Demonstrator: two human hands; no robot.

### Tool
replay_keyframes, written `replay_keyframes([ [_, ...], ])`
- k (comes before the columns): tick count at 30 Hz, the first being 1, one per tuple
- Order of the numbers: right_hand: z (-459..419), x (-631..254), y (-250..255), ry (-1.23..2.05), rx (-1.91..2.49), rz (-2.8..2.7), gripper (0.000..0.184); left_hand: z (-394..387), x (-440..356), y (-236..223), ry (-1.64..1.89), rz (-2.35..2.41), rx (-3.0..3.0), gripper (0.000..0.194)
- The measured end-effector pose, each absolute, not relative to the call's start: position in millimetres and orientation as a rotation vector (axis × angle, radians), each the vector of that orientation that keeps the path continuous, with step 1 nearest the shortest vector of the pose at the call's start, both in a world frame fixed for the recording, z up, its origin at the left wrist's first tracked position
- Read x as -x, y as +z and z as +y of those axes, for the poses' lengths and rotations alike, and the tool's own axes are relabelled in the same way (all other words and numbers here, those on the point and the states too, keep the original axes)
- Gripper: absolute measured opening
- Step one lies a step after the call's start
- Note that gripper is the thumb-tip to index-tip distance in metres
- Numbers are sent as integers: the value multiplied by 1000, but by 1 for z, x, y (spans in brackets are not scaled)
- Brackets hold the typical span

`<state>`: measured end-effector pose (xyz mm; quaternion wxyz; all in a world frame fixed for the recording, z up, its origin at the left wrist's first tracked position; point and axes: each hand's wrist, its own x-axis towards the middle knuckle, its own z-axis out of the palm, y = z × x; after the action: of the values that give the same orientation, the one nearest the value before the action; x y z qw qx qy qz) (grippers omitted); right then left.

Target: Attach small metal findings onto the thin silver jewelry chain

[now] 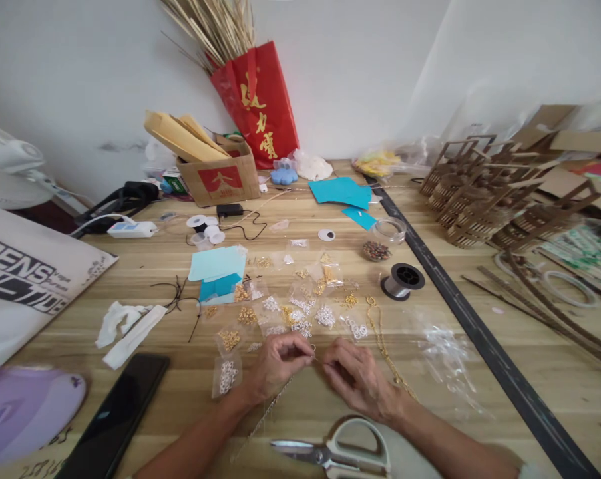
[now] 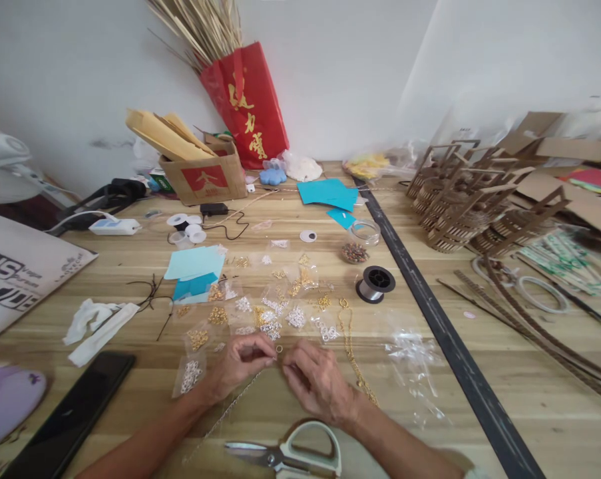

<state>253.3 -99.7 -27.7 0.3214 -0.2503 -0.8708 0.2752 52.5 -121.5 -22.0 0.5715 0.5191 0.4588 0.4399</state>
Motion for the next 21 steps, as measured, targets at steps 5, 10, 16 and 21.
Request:
replay_keyframes([
  [5,-99,-253,-29,722,679,-2304,11,-121,-53,-20,1054,1067,-1235,7],
  [10,-98,-254,-29,763,674,-2304,11,-121,-52,-21,1076,1069,-1273,8],
  [16,-98,-254,-29,744,683,-2298,11,-120,-51,-23,1058,1092,-1298,12],
  [21,-99,-254,-26,754,703,-2301,13,-121,-51,-23,1055,1100,-1313,16],
])
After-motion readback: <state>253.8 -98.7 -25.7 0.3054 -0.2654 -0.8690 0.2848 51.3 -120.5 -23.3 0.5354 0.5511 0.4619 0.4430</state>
